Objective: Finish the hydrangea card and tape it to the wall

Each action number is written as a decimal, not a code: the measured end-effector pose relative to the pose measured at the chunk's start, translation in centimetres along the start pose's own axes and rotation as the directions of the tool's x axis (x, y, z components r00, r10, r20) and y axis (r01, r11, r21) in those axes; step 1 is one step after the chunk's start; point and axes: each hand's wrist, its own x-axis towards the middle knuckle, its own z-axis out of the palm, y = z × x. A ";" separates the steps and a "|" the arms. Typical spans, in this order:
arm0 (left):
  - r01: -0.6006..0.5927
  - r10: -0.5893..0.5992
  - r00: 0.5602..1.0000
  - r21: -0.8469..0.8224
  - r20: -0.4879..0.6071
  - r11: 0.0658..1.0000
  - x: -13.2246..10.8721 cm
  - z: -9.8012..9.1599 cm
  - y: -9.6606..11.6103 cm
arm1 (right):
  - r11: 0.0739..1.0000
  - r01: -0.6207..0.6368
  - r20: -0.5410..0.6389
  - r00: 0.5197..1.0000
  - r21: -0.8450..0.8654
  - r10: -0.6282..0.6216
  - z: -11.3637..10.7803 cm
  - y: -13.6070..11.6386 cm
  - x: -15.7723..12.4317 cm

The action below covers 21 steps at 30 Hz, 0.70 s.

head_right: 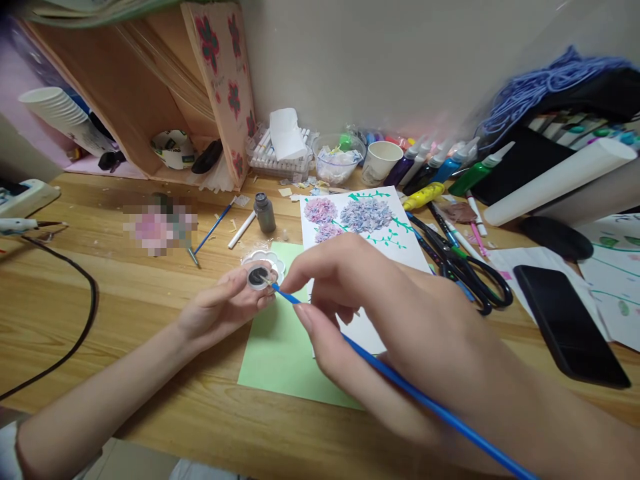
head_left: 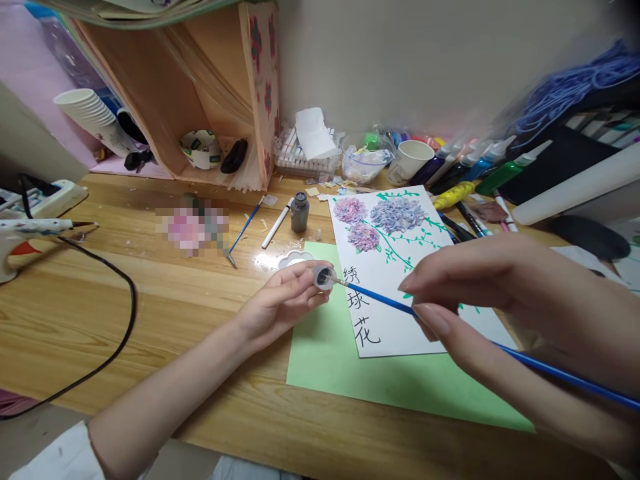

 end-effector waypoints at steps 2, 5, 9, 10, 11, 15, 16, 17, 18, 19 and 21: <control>0.003 -0.003 1.000 0.005 0.012 1.000 0.0 0.0 0.0 | 1.000 -0.001 -0.012 1.000 -0.016 0.000 0.0 0.1 0.0; 0.002 -0.002 1.000 0.003 0.024 1.000 0.0 -0.1 0.0 | 0.999 0.010 -0.015 1.000 -0.036 -0.011 -0.2 0.1 0.0; 0.011 -0.011 1.000 -0.012 0.023 1.000 -0.1 0.0 0.1 | 1.000 0.020 -0.027 0.999 -0.018 -0.020 -0.6 0.1 0.0; 0.013 -0.013 1.000 -0.013 0.021 1.000 -0.1 0.0 0.1 | 1.000 0.025 -0.029 0.999 -0.005 -0.025 -0.6 0.1 0.0; 0.014 -0.014 1.000 -0.012 0.019 1.000 -0.1 0.0 0.1 | 1.000 0.029 -0.026 0.999 0.002 -0.029 -0.6 0.1 0.1; 0.008 -0.008 1.000 -0.008 0.015 1.000 0.0 0.1 0.0 | 0.999 0.037 -0.003 0.999 -0.019 -0.037 -0.4 0.2 0.2; 0.002 -0.002 1.000 -0.004 0.017 1.000 0.0 0.1 0.0 | 0.999 0.033 -0.001 0.999 -0.023 -0.033 -0.3 0.3 0.2; -0.005 0.005 1.000 0.003 0.020 1.000 0.0 0.0 0.0 | 0.999 0.031 -0.002 1.000 -0.024 -0.031 -0.2 0.3 0.2; -0.010 0.009 1.000 0.013 0.023 1.000 0.0 0.0 0.0 | 0.999 0.037 -0.005 0.999 -0.022 -0.037 -0.2 0.4 0.2; -0.014 0.013 1.000 0.025 0.025 1.000 0.0 0.0 -0.1 | 0.999 0.043 -0.008 0.999 -0.019 -0.043 -0.1 0.4 0.2; -0.023 0.022 1.000 0.048 0.022 0.999 0.0 -0.1 -0.1 | 0.998 0.051 -0.022 0.998 -0.020 -0.052 -0.1 0.5 0.0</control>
